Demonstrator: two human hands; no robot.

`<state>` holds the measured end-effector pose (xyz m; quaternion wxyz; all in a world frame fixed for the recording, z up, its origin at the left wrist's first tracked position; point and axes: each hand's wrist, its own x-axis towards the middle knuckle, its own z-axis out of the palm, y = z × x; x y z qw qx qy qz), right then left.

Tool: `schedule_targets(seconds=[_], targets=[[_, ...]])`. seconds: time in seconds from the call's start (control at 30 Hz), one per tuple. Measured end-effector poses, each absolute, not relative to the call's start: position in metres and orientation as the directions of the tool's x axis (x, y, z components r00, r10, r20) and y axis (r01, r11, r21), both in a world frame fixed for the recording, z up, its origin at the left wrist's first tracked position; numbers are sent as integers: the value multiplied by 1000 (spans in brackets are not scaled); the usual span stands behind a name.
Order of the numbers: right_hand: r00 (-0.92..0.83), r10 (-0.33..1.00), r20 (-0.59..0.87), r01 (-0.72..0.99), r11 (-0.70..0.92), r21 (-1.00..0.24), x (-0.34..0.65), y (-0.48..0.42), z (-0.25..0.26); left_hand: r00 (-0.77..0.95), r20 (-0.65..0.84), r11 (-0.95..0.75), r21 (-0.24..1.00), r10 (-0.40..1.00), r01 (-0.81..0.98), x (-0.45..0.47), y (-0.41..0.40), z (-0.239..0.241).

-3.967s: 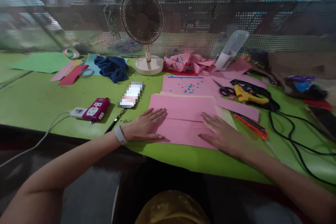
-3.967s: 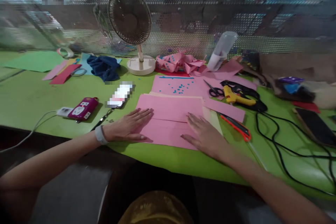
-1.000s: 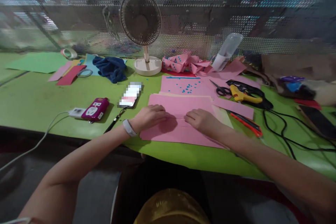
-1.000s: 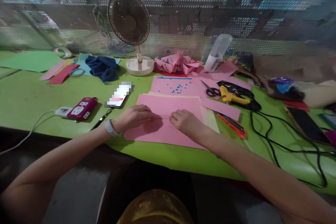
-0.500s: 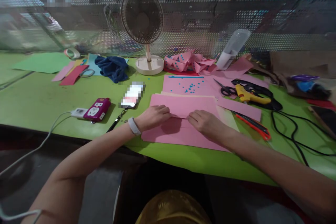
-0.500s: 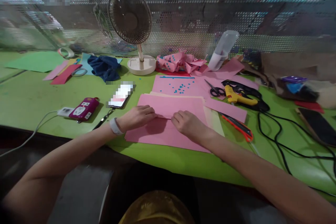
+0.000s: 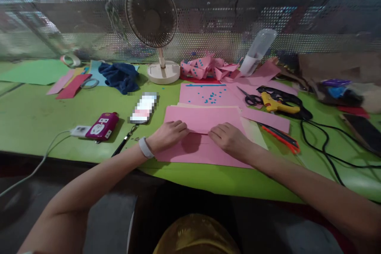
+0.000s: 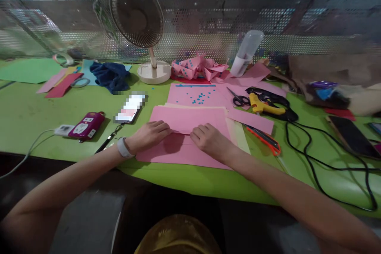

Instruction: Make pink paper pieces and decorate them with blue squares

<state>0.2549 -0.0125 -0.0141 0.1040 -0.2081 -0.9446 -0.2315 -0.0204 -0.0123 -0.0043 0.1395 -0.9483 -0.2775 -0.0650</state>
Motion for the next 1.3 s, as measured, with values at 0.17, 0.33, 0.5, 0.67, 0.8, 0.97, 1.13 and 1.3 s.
schedule_targets(seconds=[0.17,0.33,0.5,0.67,0.8,0.97,1.13,1.3], targets=[[-911,299,285,397,826,401,258,-21,-12,854,195,-826,-223,482,517,-21,-21,-2],[-907,300,296,399,834,380,261,-22,-13,829,213,-818,-165,516,552,-21,-21,-3],[-867,399,299,475,844,250,261,-17,-15,786,251,-804,-43,566,593,-20,-17,-5],[-748,621,234,625,778,-64,255,-9,-7,653,291,-714,229,699,662,-16,-13,-5],[-635,762,126,721,643,-257,250,-3,0,530,230,-573,449,816,686,-12,-8,0],[-528,848,42,721,474,-506,254,5,0,419,5,-331,622,908,710,-11,2,5],[-475,877,-63,657,306,-689,257,13,-2,408,-112,-275,576,906,770,-17,8,13],[-497,864,-86,616,281,-736,258,15,-4,426,291,-487,184,856,854,4,-18,22]])
